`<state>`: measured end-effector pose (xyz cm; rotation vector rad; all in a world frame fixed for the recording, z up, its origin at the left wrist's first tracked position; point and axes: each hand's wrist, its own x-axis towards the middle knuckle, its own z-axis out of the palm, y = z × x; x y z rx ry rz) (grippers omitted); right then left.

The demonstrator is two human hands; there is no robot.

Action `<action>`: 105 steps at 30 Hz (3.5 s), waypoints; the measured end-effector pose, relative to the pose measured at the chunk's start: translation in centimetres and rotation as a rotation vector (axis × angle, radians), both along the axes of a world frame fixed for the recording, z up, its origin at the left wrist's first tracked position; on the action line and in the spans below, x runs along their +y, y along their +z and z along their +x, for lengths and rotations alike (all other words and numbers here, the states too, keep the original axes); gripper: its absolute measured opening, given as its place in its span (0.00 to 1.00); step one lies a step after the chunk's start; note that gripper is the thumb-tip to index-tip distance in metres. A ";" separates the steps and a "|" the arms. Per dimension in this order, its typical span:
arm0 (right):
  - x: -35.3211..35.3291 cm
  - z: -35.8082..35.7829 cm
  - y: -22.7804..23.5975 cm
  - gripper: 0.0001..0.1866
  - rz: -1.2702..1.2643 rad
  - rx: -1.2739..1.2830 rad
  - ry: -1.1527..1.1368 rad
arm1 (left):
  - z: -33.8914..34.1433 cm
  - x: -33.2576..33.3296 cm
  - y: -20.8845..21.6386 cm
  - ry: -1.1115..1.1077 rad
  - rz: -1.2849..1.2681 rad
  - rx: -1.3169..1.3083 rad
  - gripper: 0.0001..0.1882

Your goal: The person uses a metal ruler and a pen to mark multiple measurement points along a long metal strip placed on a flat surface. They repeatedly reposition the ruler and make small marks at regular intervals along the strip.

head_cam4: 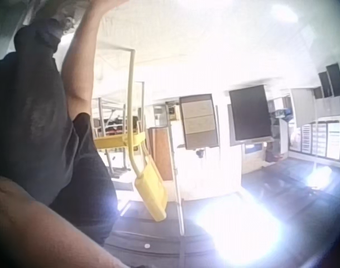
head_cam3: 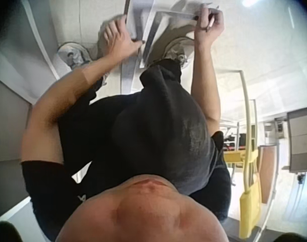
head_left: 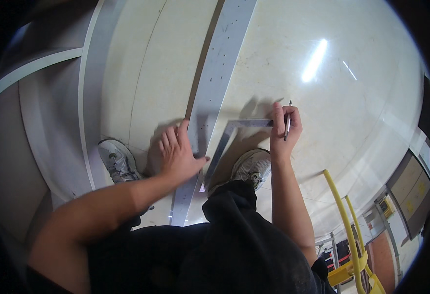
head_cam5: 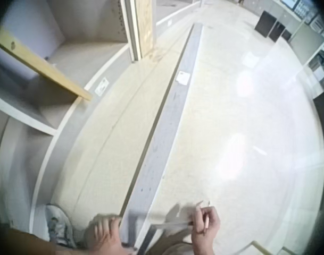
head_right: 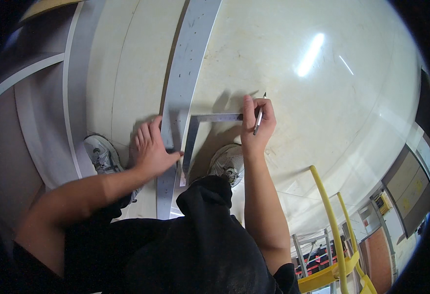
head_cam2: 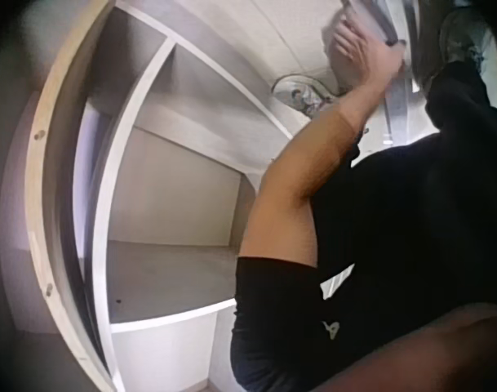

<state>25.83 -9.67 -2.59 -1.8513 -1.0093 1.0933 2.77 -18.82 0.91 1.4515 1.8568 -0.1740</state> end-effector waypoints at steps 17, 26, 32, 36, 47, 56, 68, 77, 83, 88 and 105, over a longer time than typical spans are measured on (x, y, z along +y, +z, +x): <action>1.3 -0.6 0.9 0.12 -0.002 -0.069 0.077 | 2.6 9.2 -2.7 0.082 0.379 -0.021 0.53; 2.1 0.8 0.3 0.12 -0.056 -0.008 0.384 | -2.7 11.4 -4.7 0.170 0.384 -0.295 0.30; 2.9 0.8 -0.2 0.10 -0.019 -0.110 0.297 | -1.1 9.8 -3.7 0.068 0.382 -0.162 0.38; 3.0 0.8 0.2 0.09 -0.081 -0.138 0.324 | 0.4 10.1 -3.6 0.128 0.340 -0.131 0.39; 0.4 0.5 1.2 0.09 -0.067 -0.422 0.380 | 0.5 9.7 -2.2 0.086 0.259 -0.117 0.41; 0.1 1.8 0.1 0.08 0.003 -0.276 0.282 | 0.8 3.5 -2.6 0.048 0.272 -0.071 0.50; 0.0 3.0 0.1 0.16 -0.067 -0.010 0.344 | 1.3 5.8 -2.4 0.020 0.272 -0.002 0.52; 1.3 2.5 -0.1 0.12 -0.001 -0.013 0.446 | 1.4 11.1 -3.0 0.049 0.282 -0.044 0.55; 5.3 -0.4 0.8 0.15 0.006 -0.218 0.566 | -1.9 10.9 -5.5 0.204 0.411 -0.286 0.34; 6.4 -1.5 1.2 0.17 -0.092 -0.412 0.569 | -1.8 11.6 -5.3 0.139 0.432 -0.300 0.36; 5.2 -3.8 0.7 0.14 0.205 -0.602 0.673 | -0.8 12.6 -4.1 0.098 0.180 -0.074 0.50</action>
